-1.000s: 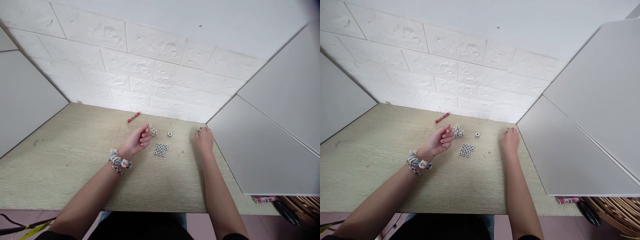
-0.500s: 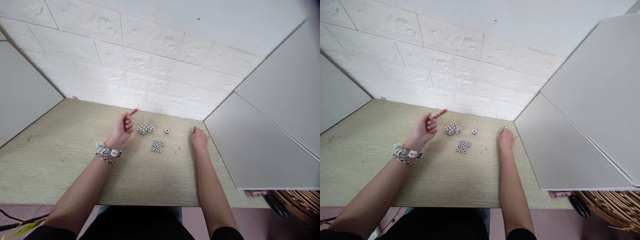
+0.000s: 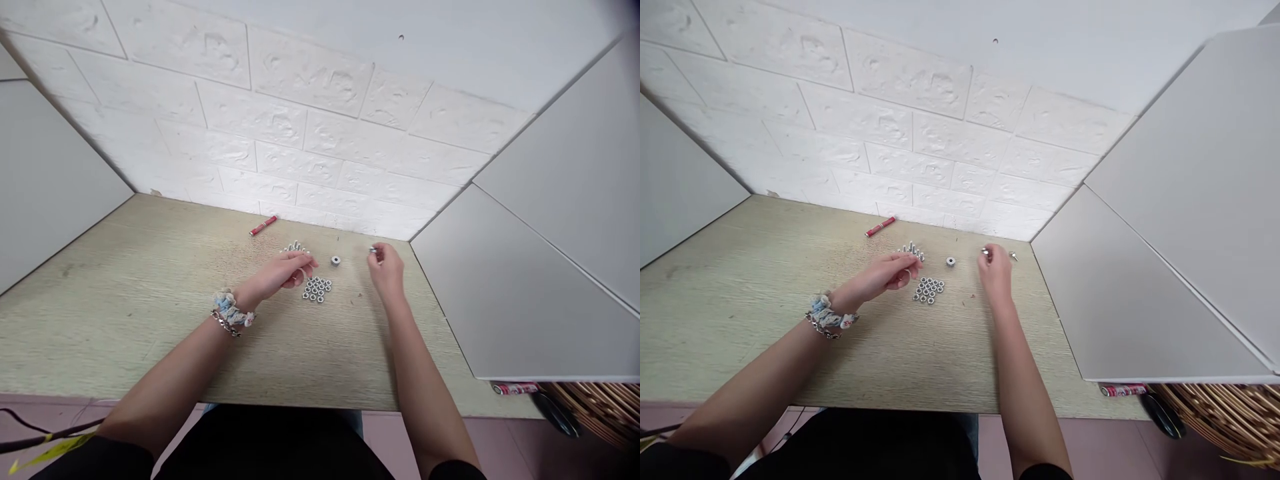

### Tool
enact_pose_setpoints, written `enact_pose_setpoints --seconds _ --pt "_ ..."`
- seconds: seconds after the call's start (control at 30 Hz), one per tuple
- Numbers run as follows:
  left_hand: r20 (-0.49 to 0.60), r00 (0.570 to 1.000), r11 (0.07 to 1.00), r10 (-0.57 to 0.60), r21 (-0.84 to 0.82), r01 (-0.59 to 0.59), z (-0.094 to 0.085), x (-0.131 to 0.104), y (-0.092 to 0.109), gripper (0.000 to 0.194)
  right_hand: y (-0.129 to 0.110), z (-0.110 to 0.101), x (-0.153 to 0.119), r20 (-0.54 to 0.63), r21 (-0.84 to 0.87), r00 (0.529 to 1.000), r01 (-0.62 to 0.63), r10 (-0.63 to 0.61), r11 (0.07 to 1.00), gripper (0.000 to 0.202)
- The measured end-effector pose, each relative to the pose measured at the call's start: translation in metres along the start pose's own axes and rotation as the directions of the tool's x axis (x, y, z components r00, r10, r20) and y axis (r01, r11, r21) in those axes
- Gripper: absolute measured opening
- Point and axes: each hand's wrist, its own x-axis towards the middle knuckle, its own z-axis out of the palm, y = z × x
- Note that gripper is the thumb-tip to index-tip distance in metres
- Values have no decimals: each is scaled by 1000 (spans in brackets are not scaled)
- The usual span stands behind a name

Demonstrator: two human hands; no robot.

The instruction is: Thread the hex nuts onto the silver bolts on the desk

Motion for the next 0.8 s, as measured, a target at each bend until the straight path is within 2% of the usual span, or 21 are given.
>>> enact_pose_setpoints --seconds 0.07,0.1,0.17,0.23,0.3,0.53,0.67,0.8 --pt "6 1000 997 6 71 -6 4 0 -3 30 -26 6 -14 51 106 979 193 -199 975 24" --pt "8 1000 996 16 93 -17 5 1 -5 31 -38 11 -23 105 148 948 284 -300 947 24" --pt "38 998 990 39 137 -44 4 3 -8 31 -56 22 -38 180 240 847 456 -501 857 24" --pt "83 995 979 48 192 -63 2 6 -12 24 -64 32 -50 164 294 782 543 -601 786 27" --pt "91 995 973 39 223 -58 -1 9 -14 20 -65 39 -56 128 319 773 561 -621 764 30" --pt "52 998 992 -31 123 25 -6 9 -12 28 -57 38 -54 62 302 836 505 -545 809 24" --pt "75 995 994 -64 90 57 -5 8 -10 29 -55 34 -51 83 287 826 515 -557 808 21" --pt "75 995 984 -72 168 59 -3 9 -12 31 -54 33 -51 113 245 804 547 -584 800 20"
